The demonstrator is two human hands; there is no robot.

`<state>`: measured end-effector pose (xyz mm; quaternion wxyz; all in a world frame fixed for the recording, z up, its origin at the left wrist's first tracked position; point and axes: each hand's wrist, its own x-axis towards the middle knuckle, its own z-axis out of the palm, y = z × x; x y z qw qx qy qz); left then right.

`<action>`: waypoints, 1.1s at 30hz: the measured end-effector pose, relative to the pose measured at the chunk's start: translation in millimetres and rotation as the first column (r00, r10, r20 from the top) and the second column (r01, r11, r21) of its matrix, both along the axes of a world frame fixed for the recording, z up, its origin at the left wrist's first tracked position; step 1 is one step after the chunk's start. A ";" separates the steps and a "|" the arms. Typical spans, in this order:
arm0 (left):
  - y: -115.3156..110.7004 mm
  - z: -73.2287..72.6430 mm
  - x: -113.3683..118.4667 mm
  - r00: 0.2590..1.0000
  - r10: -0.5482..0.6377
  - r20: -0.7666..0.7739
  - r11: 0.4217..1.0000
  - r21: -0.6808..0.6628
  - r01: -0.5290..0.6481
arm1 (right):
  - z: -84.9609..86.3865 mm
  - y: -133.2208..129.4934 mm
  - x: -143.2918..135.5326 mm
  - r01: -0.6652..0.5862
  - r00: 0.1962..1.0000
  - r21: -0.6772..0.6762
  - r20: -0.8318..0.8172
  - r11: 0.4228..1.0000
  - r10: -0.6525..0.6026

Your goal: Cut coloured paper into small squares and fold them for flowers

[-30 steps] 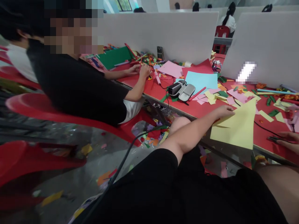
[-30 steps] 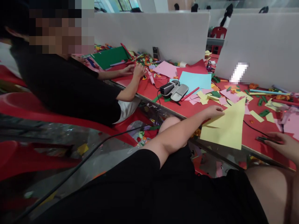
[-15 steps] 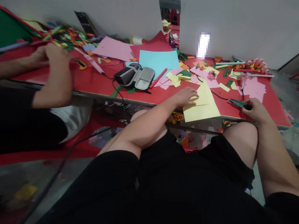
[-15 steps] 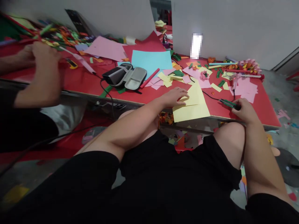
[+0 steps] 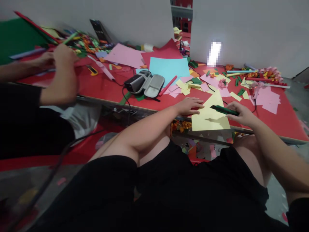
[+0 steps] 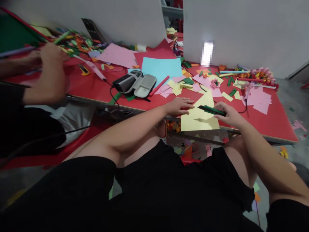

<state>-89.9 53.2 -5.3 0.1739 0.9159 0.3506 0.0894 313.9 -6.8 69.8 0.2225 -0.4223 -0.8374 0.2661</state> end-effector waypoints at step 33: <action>19.3 -5.4 -28.8 0.964 -0.141 0.224 0.986 -0.055 0.157 | -14.2 14.0 -69.5 -0.243 0.924 0.013 0.308 0.970 0.227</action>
